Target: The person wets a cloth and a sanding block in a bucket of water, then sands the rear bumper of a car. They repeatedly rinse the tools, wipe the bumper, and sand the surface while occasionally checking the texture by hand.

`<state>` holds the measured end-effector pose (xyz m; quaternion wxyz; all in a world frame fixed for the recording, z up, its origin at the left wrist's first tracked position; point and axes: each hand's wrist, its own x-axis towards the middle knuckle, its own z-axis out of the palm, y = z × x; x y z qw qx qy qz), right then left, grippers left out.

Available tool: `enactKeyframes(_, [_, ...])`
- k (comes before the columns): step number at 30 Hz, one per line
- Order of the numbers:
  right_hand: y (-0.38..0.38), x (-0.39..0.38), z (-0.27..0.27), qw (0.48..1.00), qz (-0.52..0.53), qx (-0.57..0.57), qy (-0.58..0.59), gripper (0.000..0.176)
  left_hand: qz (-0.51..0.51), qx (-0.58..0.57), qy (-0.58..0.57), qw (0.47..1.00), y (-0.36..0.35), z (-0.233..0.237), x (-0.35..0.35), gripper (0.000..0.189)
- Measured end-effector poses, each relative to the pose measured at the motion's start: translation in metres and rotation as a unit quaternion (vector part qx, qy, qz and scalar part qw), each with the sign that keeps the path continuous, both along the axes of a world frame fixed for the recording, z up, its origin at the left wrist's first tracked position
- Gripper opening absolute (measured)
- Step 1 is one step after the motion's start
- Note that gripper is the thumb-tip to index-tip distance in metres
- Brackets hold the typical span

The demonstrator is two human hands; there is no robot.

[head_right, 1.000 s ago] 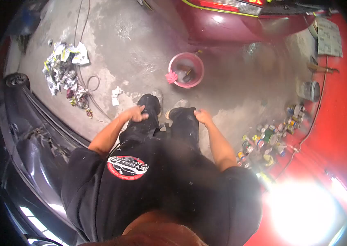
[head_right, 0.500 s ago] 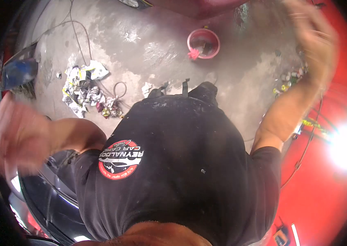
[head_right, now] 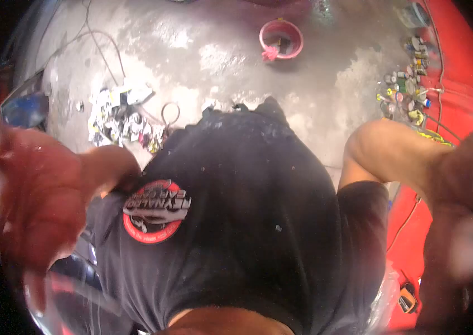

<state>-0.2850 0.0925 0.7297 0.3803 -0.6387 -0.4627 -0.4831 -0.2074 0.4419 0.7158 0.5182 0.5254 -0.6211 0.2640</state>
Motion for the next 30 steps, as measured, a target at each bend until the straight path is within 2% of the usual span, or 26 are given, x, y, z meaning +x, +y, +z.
enactKeyframes(3, [0.0,-0.004,-0.034,0.995,0.064,0.047,0.059,0.027,-0.01,0.103,0.122,0.987,-0.006,-0.038,-0.008,0.029])
enactKeyframes(4, [-0.002,-0.003,-0.049,0.987,0.096,0.056,0.113,0.028,-0.021,0.157,0.165,0.974,-0.011,-0.053,-0.009,0.03])
enactKeyframes(5, [-0.01,-0.007,-0.032,0.966,-0.118,-0.151,0.172,0.02,0.039,0.048,0.311,0.948,-0.036,-0.08,-0.032,0.028])
enactKeyframes(6, [0.026,-0.008,-0.048,0.95,-0.232,-0.082,0.191,0.021,0.006,-0.022,0.449,0.893,-0.054,-0.108,-0.042,0.026])
enactKeyframes(7, [0.053,-0.014,-0.055,0.878,-0.318,0.086,0.346,0.019,-0.035,-0.086,0.579,0.81,-0.064,-0.129,-0.049,0.025])
enactKeyframes(8, [0.046,-0.013,-0.061,0.875,-0.32,-0.054,0.358,0.018,-0.012,0.015,0.62,0.785,-0.064,-0.145,-0.043,0.026])
enactKeyframes(9, [0.007,-0.006,-0.069,0.758,-0.254,-0.112,0.591,0.02,0.011,0.113,0.646,0.755,-0.061,-0.163,-0.027,0.027])
enactKeyframes(10, [-0.006,-0.005,-0.104,0.757,-0.26,-0.146,0.581,0.025,0.099,0.297,0.568,0.761,-0.051,-0.181,-0.013,0.041])
enactKeyframes(11, [-0.009,-0.008,-0.139,0.738,-0.286,-0.143,0.594,0.026,0.186,0.367,0.379,0.829,-0.039,-0.23,-0.011,0.052])
enactKeyframes(12, [-0.01,-0.016,-0.179,0.712,-0.358,-0.149,0.586,0.024,0.295,0.499,0.248,0.777,-0.016,-0.254,-0.02,0.058])
enactKeyframes(13, [-0.014,-0.02,-0.218,0.711,-0.388,-0.184,0.557,0.029,0.308,0.594,0.188,0.719,0.008,-0.276,-0.027,0.062])
enactKeyframes(14, [-0.013,-0.03,-0.253,0.691,-0.4,-0.202,0.567,0.026,0.316,0.682,0.126,0.647,0.032,-0.288,-0.037,0.065])
enactKeyframes(16, [-0.008,-0.051,-0.3,0.649,-0.404,-0.26,0.59,0.022,0.204,0.715,0.331,0.581,0.065,-0.276,-0.052,0.071])
enactKeyframes(18, [-0.02,-0.07,-0.346,0.547,-0.413,-0.294,0.666,0.024,0.194,0.697,0.236,0.648,0.095,-0.295,-0.083,0.078])
enactKeyframes(20, [-0.047,-0.107,-0.419,0.573,-0.395,-0.277,0.663,0.029,0.099,0.768,0.274,0.571,0.111,-0.271,-0.102,0.083])
enactKeyframes(21, [-0.054,-0.131,-0.448,0.547,-0.419,-0.264,0.675,0.029,0.102,0.761,0.28,0.576,0.12,-0.266,-0.122,0.083])
enactKeyframes(22, [-0.061,-0.158,-0.468,0.518,-0.44,-0.254,0.688,0.03,0.063,0.733,0.37,0.567,0.128,-0.261,-0.147,0.084])
enactKeyframes(23, [-0.065,-0.183,-0.485,0.448,-0.441,-0.195,0.753,0.03,0.024,0.696,0.456,0.554,0.133,-0.261,-0.162,0.085])
enactKeyframes(24, [-0.065,-0.2,-0.491,0.372,-0.437,-0.133,0.808,0.03,0.024,0.688,0.464,0.557,0.135,-0.27,-0.172,0.085])
enactKeyframes(26, [-0.015,-0.197,-0.427,0.231,-0.463,-0.057,0.854,0.029,0.053,0.531,0.534,0.657,0.132,-0.295,-0.203,0.083])
enactKeyframes(27, [-0.015,-0.206,-0.426,0.232,-0.465,-0.06,0.852,0.029,0.053,0.528,0.535,0.658,0.13,-0.307,-0.211,0.083])
enactKeyframes(29, [-0.02,-0.222,-0.438,0.253,-0.489,-0.091,0.83,0.029,0.149,0.541,0.428,0.709,0.125,-0.324,-0.211,0.078])
enactKeyframes(30, [-0.024,-0.225,-0.439,0.289,-0.466,-0.043,0.835,0.029,0.147,0.539,0.424,0.713,0.122,-0.319,-0.205,0.078])
